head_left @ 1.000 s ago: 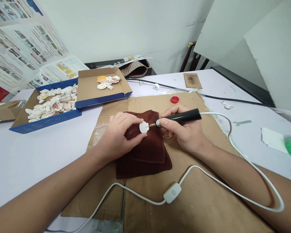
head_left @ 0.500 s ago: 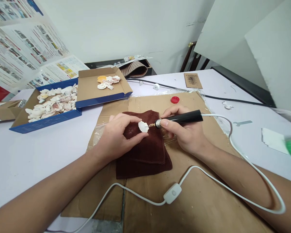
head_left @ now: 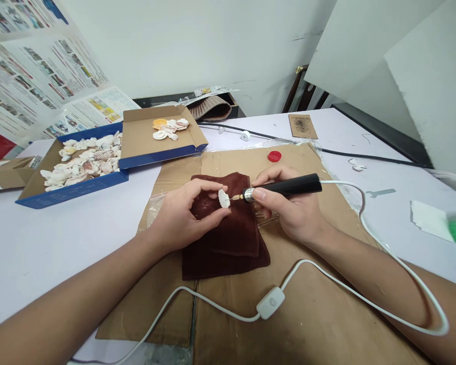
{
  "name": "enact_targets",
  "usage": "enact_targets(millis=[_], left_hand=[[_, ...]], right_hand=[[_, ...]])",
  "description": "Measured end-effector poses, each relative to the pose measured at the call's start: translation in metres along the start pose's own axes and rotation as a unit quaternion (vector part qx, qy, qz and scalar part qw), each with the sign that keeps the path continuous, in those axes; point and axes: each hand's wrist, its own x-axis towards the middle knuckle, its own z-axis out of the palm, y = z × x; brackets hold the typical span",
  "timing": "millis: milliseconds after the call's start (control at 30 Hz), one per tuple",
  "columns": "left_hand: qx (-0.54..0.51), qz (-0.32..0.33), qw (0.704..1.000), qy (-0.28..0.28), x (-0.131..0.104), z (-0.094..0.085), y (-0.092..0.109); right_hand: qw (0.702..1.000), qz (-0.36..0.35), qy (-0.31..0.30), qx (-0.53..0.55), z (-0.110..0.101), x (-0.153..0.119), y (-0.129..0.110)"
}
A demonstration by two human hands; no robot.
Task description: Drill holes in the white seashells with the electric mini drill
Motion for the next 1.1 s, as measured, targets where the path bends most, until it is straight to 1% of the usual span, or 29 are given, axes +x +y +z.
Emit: enact_targets(millis=[133, 300, 433, 667, 800, 933, 1100], left_hand=[[-0.022, 0.014, 1.000, -0.005, -0.0003, 0.0012, -0.0002], [-0.013, 0.045, 0.999, -0.005, -0.0010, 0.0040, -0.0033], [-0.020, 0.066, 0.998, -0.017, -0.0005, 0.0026, -0.0041], [-0.040, 0.069, 0.996, -0.041, 0.0026, -0.0035, -0.0005], [-0.076, 0.035, 0.996, -0.037, 0.0023, -0.0026, -0.0024], [-0.133, 0.002, 0.991, -0.019, 0.0010, 0.0001, -0.0057], [-0.175, -0.042, 0.984, -0.002, 0.0007, 0.0023, -0.0057]], right_hand=[[1.000, 0.000, 0.001, -0.007, 0.0003, -0.0008, -0.0002], [1.000, 0.003, 0.000, -0.021, -0.0003, -0.0010, 0.0010], [1.000, 0.000, -0.003, -0.010, -0.0007, -0.0003, 0.0011], [0.999, 0.038, 0.002, 0.027, 0.0011, 0.0005, -0.0031], [0.997, 0.046, 0.016, 0.053, 0.0020, 0.0015, -0.0037], [0.995, 0.047, 0.021, 0.091, 0.0025, 0.0022, -0.0032], [0.995, 0.051, 0.018, 0.083, 0.0023, 0.0011, -0.0022]])
